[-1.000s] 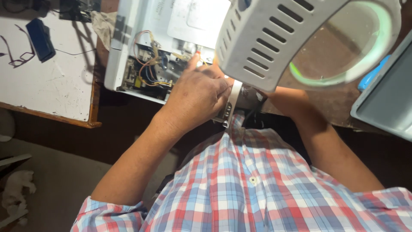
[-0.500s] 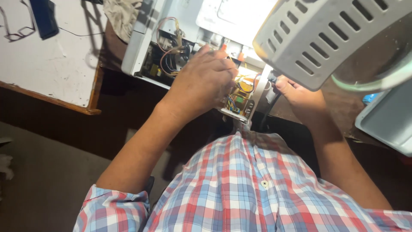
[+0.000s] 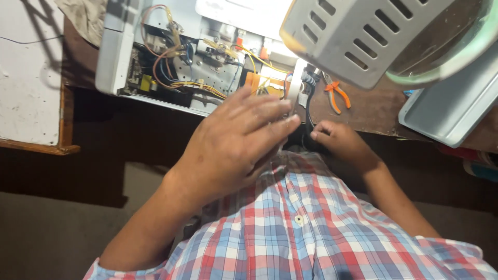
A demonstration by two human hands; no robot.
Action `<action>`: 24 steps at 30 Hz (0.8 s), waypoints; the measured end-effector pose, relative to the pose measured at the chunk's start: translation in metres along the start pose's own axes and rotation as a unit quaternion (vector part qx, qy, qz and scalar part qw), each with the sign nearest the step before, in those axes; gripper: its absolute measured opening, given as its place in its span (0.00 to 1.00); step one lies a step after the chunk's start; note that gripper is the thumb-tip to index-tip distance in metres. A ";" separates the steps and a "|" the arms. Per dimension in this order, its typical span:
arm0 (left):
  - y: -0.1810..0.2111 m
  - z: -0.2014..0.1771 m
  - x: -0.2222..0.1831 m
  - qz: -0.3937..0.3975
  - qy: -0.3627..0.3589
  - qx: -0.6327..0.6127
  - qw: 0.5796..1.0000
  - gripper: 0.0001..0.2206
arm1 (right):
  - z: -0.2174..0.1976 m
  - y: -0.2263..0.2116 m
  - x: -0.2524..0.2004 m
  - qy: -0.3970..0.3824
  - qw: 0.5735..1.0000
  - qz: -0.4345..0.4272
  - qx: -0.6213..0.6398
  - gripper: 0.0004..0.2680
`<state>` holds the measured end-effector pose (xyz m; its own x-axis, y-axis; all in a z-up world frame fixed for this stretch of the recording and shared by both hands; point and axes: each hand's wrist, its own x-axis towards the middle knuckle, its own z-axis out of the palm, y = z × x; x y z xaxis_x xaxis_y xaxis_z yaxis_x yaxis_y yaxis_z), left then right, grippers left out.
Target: Repairing and cleaning electronic components of an appliance using a toothbrush and cleaning solution
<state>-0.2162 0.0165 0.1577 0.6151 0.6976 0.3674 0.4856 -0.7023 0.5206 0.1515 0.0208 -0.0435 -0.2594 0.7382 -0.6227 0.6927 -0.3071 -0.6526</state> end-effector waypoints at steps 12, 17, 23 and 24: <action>0.062 0.046 -0.041 -0.201 0.001 -0.133 0.971 0.13 | -0.031 0.067 0.044 0.137 0.961 -0.069 -0.231 0.18; 0.082 0.113 -0.035 -0.345 0.013 -0.118 0.931 0.13 | -0.054 0.113 0.085 0.115 0.920 -0.118 -0.355 0.20; 0.085 0.209 -0.030 -0.613 -0.088 -0.097 0.779 0.21 | -0.097 0.132 0.087 0.143 0.923 -0.091 -0.346 0.29; 0.087 0.223 -0.032 -0.612 -0.089 -0.076 0.782 0.21 | -0.097 0.128 0.086 0.126 0.917 -0.139 -0.353 0.27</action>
<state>-0.0551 -0.0988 0.0195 -0.1686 0.7941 -0.5839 0.7076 0.5100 0.4891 0.2831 0.1030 -0.1391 -0.3900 0.8717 -0.2968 0.9093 0.3137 -0.2735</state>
